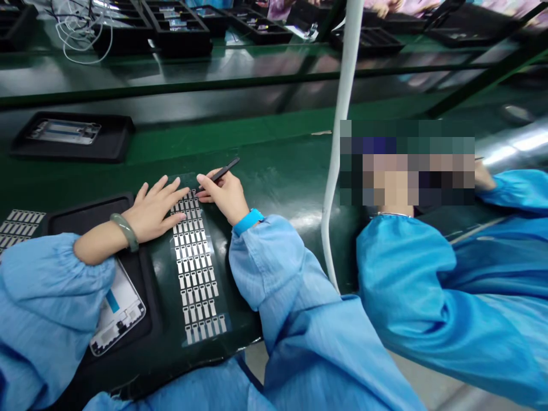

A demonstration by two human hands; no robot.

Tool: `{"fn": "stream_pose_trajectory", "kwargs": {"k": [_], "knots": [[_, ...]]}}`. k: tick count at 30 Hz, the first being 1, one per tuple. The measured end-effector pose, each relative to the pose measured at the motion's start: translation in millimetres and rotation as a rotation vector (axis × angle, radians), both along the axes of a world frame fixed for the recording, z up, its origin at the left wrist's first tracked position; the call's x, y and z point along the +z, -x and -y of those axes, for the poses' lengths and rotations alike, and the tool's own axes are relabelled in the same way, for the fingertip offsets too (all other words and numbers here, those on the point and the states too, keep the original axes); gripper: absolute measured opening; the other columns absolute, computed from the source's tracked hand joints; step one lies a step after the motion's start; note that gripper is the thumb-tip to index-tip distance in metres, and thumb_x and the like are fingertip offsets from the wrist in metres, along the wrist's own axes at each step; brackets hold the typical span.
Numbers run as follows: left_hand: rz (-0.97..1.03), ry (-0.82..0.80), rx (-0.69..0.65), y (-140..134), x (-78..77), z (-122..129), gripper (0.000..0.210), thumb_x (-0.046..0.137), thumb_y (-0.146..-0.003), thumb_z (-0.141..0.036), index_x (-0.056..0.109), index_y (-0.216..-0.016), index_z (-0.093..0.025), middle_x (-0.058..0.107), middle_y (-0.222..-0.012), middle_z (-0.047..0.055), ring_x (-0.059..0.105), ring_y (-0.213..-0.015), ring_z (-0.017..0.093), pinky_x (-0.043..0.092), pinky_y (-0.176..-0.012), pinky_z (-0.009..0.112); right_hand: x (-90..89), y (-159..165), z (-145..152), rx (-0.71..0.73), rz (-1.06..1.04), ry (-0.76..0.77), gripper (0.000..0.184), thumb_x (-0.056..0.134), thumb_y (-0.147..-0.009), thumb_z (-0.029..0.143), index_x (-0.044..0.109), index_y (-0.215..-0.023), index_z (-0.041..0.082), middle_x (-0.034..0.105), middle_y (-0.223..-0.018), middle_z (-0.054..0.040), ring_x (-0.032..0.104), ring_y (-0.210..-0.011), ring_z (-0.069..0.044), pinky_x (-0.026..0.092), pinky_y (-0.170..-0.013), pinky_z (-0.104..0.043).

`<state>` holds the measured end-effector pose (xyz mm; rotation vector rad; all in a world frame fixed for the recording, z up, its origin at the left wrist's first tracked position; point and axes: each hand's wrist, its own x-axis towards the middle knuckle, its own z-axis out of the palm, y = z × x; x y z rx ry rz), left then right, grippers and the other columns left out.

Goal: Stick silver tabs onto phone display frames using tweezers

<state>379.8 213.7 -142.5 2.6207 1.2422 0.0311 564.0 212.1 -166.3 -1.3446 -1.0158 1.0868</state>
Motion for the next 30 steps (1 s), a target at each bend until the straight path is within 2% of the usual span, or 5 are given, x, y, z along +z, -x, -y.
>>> {"fn": "stream_pose_trajectory", "kwargs": {"k": [4, 8, 16, 21, 30], "knots": [[-0.07, -0.025, -0.038, -3.6, -4.5, 0.2, 0.048, 0.041, -0.094, -0.042, 0.038, -0.14, -0.032, 0.03, -0.152, 0.011, 0.025, -0.141, 0.033, 0.017, -0.106, 0.07, -5.5, 1.7, -3.0, -0.06, 0.075, 0.026, 0.038, 0.075, -0.068, 0.045, 0.055, -0.078, 0.016, 0.063, -0.068, -0.0003, 0.067, -0.056, -0.012, 0.059, -0.049, -0.02], [-0.107, -0.067, -0.041, -3.1, -6.9, 4.5, 0.044, 0.039, -0.095, -0.043, 0.041, -0.138, -0.036, 0.029, -0.153, 0.011, 0.025, -0.141, 0.034, 0.017, -0.104, 0.072, -7.7, 3.5, -7.1, -0.048, 0.066, 0.028, 0.031, 0.075, -0.07, 0.038, 0.055, -0.077, 0.015, 0.063, -0.063, 0.0008, 0.068, -0.054, -0.012, 0.059, -0.049, -0.02], [-0.122, -0.107, -0.042, -4.2, -7.2, 7.1, 0.044, 0.038, -0.095, -0.044, 0.041, -0.138, -0.036, 0.03, -0.152, 0.013, 0.027, -0.14, 0.034, 0.018, -0.103, 0.073, -5.1, 8.2, -9.6, -0.071, 0.0, 0.065, 0.025, 0.074, -0.073, 0.032, 0.055, -0.074, 0.015, 0.062, -0.059, 0.0023, 0.066, -0.049, -0.011, 0.057, -0.044, -0.018], [-0.111, -0.103, -0.045, -4.2, -8.5, 7.3, 0.043, 0.037, -0.095, -0.043, 0.041, -0.138, -0.037, 0.029, -0.153, 0.012, 0.026, -0.14, 0.035, 0.017, -0.103, 0.074, 0.1, 8.4, -10.9, -0.069, -0.039, 0.106, 0.014, 0.068, -0.079, 0.022, 0.057, -0.077, 0.014, 0.064, -0.058, 0.002, 0.064, -0.046, -0.009, 0.054, -0.042, -0.015], [0.029, -0.063, -0.031, -3.5, -14.9, 6.3, 0.041, 0.044, -0.094, -0.039, 0.047, -0.134, -0.034, 0.033, -0.15, 0.014, 0.027, -0.139, 0.036, 0.009, -0.103, 0.075, 4.0, 5.9, -12.1, -0.065, -0.15, 0.112, 0.008, 0.065, -0.081, 0.017, 0.059, -0.079, 0.013, 0.065, -0.056, 0.0022, 0.059, -0.042, -0.005, 0.05, -0.04, -0.012]]}}
